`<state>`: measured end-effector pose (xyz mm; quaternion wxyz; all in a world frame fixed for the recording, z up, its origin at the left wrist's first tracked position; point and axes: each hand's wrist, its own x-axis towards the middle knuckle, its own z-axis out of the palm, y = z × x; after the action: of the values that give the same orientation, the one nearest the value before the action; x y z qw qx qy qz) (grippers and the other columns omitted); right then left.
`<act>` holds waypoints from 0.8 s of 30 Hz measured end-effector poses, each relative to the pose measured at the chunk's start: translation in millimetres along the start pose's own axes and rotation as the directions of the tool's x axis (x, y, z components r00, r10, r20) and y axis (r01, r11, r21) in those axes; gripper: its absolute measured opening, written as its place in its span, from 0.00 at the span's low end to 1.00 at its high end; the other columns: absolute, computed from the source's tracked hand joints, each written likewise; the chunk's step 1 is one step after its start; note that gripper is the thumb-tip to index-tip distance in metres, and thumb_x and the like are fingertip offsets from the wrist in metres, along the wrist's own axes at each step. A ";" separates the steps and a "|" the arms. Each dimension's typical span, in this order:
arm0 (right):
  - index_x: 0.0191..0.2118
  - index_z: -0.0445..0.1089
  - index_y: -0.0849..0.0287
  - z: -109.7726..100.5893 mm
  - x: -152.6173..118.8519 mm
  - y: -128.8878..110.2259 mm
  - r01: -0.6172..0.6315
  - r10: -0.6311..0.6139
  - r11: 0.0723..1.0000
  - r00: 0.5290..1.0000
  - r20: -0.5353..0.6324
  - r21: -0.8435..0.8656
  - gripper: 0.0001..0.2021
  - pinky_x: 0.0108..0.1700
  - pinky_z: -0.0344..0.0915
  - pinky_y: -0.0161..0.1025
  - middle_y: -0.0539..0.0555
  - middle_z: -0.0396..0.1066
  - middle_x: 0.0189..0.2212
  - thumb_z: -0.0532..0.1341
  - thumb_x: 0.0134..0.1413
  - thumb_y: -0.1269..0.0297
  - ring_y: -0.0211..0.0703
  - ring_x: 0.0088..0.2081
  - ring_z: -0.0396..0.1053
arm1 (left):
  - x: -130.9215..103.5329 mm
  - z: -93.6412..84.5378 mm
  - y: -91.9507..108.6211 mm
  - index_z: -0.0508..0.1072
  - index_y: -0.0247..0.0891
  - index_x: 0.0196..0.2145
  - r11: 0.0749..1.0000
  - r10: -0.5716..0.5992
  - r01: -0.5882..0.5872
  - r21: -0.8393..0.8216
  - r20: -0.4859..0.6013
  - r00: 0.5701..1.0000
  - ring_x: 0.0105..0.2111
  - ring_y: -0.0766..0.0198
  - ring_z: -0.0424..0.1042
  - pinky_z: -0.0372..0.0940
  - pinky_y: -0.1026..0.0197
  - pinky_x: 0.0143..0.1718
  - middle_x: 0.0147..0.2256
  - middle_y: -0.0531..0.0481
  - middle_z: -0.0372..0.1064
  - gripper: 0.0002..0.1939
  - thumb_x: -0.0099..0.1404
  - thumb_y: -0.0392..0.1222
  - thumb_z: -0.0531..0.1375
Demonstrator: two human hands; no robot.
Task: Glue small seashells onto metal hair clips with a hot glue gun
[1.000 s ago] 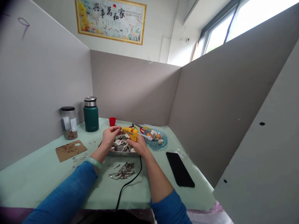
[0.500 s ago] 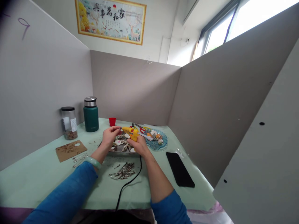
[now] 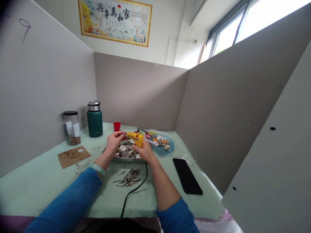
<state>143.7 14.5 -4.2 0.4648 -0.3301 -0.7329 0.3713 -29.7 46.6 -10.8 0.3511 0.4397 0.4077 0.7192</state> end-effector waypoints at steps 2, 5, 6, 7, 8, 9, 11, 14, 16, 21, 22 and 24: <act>0.29 0.66 0.61 0.1 -0.4 -1.5 -0.002 0.002 1.000 1.000 0.001 0.006 0.09 0.28 0.53 0.33 0.47 0.61 0.23 0.62 0.45 0.60 0.34 0.25 0.56 | -0.1 -0.1 0.1 0.75 0.33 0.30 1.000 0.002 -0.002 -0.005 0.003 1.000 0.26 0.61 0.73 0.67 0.58 0.34 0.26 0.47 0.73 0.12 0.46 0.40 0.64; 0.30 0.66 0.61 0.0 -0.7 -2.7 -0.009 0.009 1.000 1.000 0.001 0.015 0.09 0.28 0.53 0.33 0.47 0.61 0.23 0.62 0.45 0.60 0.34 0.25 0.56 | -0.3 -0.2 0.4 0.76 0.33 0.30 1.000 0.007 -0.007 -0.005 0.007 1.000 0.26 0.61 0.73 0.67 0.58 0.34 0.26 0.47 0.73 0.12 0.46 0.40 0.64; 0.31 0.67 0.61 0.0 -0.7 -2.6 -0.010 0.009 1.000 1.000 0.002 0.016 0.09 0.28 0.53 0.33 0.47 0.61 0.23 0.62 0.45 0.60 0.34 0.25 0.56 | -0.3 -0.2 0.4 0.76 0.33 0.30 1.000 0.007 -0.007 -0.003 0.007 1.000 0.26 0.61 0.73 0.67 0.58 0.34 0.26 0.47 0.73 0.12 0.46 0.41 0.65; 0.31 0.67 0.61 0.0 -0.6 -2.2 -0.008 0.008 1.000 1.000 0.002 0.014 0.09 0.28 0.53 0.33 0.47 0.61 0.23 0.62 0.45 0.60 0.34 0.25 0.56 | -0.4 -0.2 0.5 0.76 0.33 0.30 1.000 0.006 -0.006 0.000 0.007 1.000 0.26 0.61 0.73 0.67 0.58 0.34 0.26 0.47 0.73 0.12 0.46 0.41 0.65; 0.31 0.67 0.61 -0.1 -0.4 -1.4 -0.005 0.005 1.000 1.000 0.003 0.010 0.09 0.28 0.53 0.33 0.47 0.61 0.23 0.61 0.45 0.60 0.34 0.25 0.56 | -0.5 -0.1 0.5 0.76 0.33 0.30 1.000 0.003 -0.003 0.000 0.005 1.000 0.26 0.61 0.73 0.67 0.58 0.34 0.26 0.47 0.73 0.12 0.46 0.41 0.65; 0.31 0.67 0.61 -0.2 -0.1 -0.4 -0.001 0.001 1.000 1.000 0.006 0.005 0.09 0.28 0.53 0.33 0.47 0.61 0.23 0.61 0.45 0.60 0.34 0.25 0.56 | -0.7 0.1 0.7 0.76 0.33 0.30 1.000 0.001 -0.001 -0.001 0.003 1.000 0.26 0.61 0.73 0.67 0.58 0.34 0.26 0.47 0.73 0.11 0.46 0.40 0.65; 0.30 0.66 0.61 -0.3 0.4 1.7 0.002 -0.002 1.000 1.000 0.012 -0.005 0.09 0.27 0.52 0.33 0.47 0.60 0.23 0.61 0.45 0.60 0.34 0.25 0.55 | -1.2 0.4 1.3 0.76 0.33 0.29 1.000 -0.006 0.006 -0.006 -0.003 1.000 0.26 0.62 0.72 0.67 0.58 0.34 0.26 0.48 0.73 0.11 0.46 0.40 0.65; 0.30 0.66 0.61 -0.5 0.9 3.7 -0.001 0.001 1.000 1.000 0.008 -0.006 0.09 0.28 0.53 0.33 0.47 0.61 0.23 0.61 0.46 0.60 0.34 0.25 0.56 | -2.0 0.9 2.3 0.76 0.33 0.29 1.000 -0.014 0.014 -0.012 -0.002 1.000 0.26 0.62 0.73 0.67 0.58 0.34 0.26 0.48 0.73 0.11 0.46 0.40 0.65; 0.31 0.67 0.61 -0.5 0.9 3.8 0.001 -0.001 1.000 1.000 0.008 -0.004 0.10 0.28 0.53 0.33 0.47 0.61 0.24 0.62 0.46 0.60 0.34 0.25 0.56 | -2.2 0.9 2.6 0.76 0.33 0.30 1.000 -0.013 0.013 -0.010 -0.001 1.000 0.26 0.62 0.73 0.68 0.58 0.34 0.26 0.48 0.73 0.12 0.46 0.40 0.65; 0.31 0.67 0.61 -0.3 0.3 1.7 -0.002 0.002 1.000 1.000 0.008 0.010 0.10 0.27 0.53 0.33 0.47 0.61 0.23 0.62 0.45 0.60 0.34 0.25 0.55 | -1.0 -0.1 0.9 0.76 0.33 0.30 1.000 -0.004 0.004 0.001 0.002 1.000 0.26 0.61 0.73 0.67 0.58 0.34 0.26 0.47 0.73 0.11 0.46 0.40 0.64; 0.31 0.67 0.61 -0.3 0.0 1.1 -0.004 0.004 1.000 1.000 0.002 0.015 0.10 0.27 0.53 0.33 0.48 0.61 0.23 0.62 0.45 0.60 0.34 0.25 0.56 | -0.7 -0.3 0.4 0.76 0.33 0.30 1.000 -0.002 0.002 0.004 0.004 1.000 0.26 0.61 0.73 0.67 0.58 0.34 0.26 0.47 0.73 0.11 0.46 0.40 0.64; 0.32 0.68 0.61 -0.5 -0.6 -0.1 -0.007 0.007 1.000 1.000 -0.007 0.026 0.10 0.28 0.54 0.33 0.48 0.63 0.24 0.62 0.45 0.60 0.35 0.26 0.57 | -0.4 -0.5 -0.1 0.76 0.33 0.30 1.000 -0.001 0.001 0.004 0.005 1.000 0.26 0.61 0.73 0.67 0.58 0.34 0.26 0.47 0.73 0.11 0.46 0.40 0.64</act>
<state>144.4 14.1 -4.2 0.4704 -0.3279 -0.7253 0.3810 -30.0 46.3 -11.2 0.3517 0.4418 0.4085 0.7171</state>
